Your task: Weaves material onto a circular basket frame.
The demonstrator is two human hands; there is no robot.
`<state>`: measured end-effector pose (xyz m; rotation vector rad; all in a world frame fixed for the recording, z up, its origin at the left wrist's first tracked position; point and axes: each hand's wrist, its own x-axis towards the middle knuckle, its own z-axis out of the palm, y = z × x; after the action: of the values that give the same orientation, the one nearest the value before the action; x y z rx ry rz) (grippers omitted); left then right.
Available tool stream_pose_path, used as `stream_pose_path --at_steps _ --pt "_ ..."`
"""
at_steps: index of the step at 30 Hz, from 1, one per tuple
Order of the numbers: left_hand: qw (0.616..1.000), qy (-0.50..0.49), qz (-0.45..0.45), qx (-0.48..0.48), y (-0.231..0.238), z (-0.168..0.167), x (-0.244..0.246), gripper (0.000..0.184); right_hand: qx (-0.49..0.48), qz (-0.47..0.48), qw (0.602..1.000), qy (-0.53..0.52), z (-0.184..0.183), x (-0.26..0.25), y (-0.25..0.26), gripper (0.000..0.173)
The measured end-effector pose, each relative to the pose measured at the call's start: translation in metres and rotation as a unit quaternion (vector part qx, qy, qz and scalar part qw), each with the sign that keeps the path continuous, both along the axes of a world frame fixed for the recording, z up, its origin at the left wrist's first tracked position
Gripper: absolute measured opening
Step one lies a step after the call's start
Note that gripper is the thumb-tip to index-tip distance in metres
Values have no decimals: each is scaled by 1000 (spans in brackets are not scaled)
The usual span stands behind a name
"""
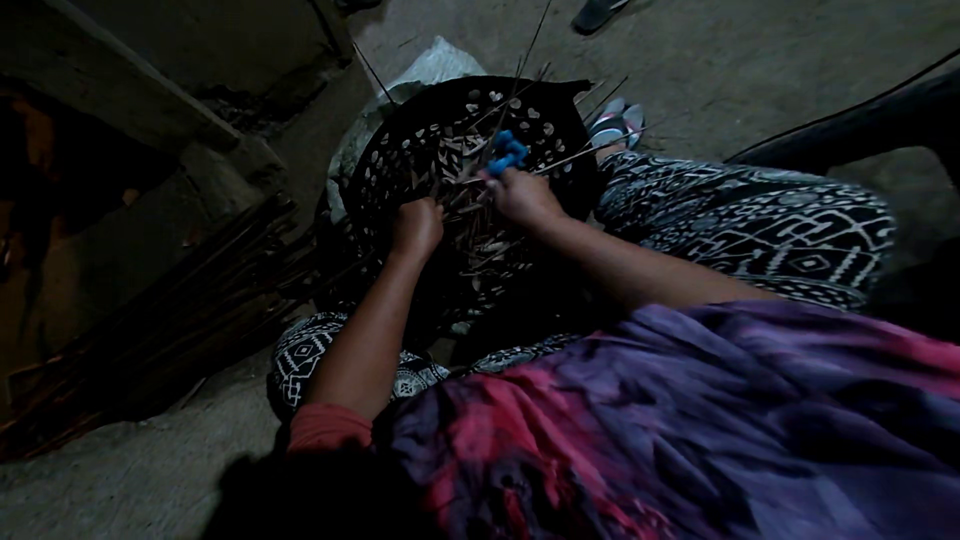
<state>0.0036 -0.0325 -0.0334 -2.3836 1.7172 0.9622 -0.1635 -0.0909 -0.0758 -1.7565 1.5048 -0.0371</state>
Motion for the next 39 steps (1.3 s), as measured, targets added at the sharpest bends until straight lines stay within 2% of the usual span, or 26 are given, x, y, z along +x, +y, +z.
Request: stream_pose_path --at_steps 3,6,9,11,14,18,20,22,24,26,28,34,39 --pt "1000 -1 4 -3 2 2 5 34 -14 -98 995 -13 -8 -21 -17 47" --pt "1000 2 4 -3 2 3 5 35 6 -132 981 -145 -6 -19 -9 48" --pt "1000 26 2 -13 1 0 4 35 156 -146 927 -309 5 3 16 41" --pt "998 45 -20 -28 2 -3 4 35 239 -155 891 -353 9 11 24 34" --pt "997 58 -38 -45 4 -5 7 34 265 -181 872 -370 16 14 23 30" --pt "999 8 -39 -9 4 -7 14 35 228 -194 899 -319 20 4 10 33" --pt "999 -11 -36 4 3 -9 15 36 177 -176 930 -270 17 3 9 38" --pt "1000 -10 -24 9 2 -9 14 37 94 -102 971 -196 14 4 14 43" --pt "1000 -6 -7 16 -1 -7 11 37 31 -17 988 -151 14 7 25 44" --pt "1000 -19 -1 17 -3 -5 6 33 8 49 992 -119 17 12 39 45" --pt "999 -36 0 21 -3 -2 1 28 12 75 992 -105 19 18 48 44" --pt "1000 -28 8 12 0 -1 -4 29 22 81 994 -72 18 27 46 43" --pt "1000 -16 -5 -5 1 -7 -1 35 -16 98 995 -19 8 27 38 44"
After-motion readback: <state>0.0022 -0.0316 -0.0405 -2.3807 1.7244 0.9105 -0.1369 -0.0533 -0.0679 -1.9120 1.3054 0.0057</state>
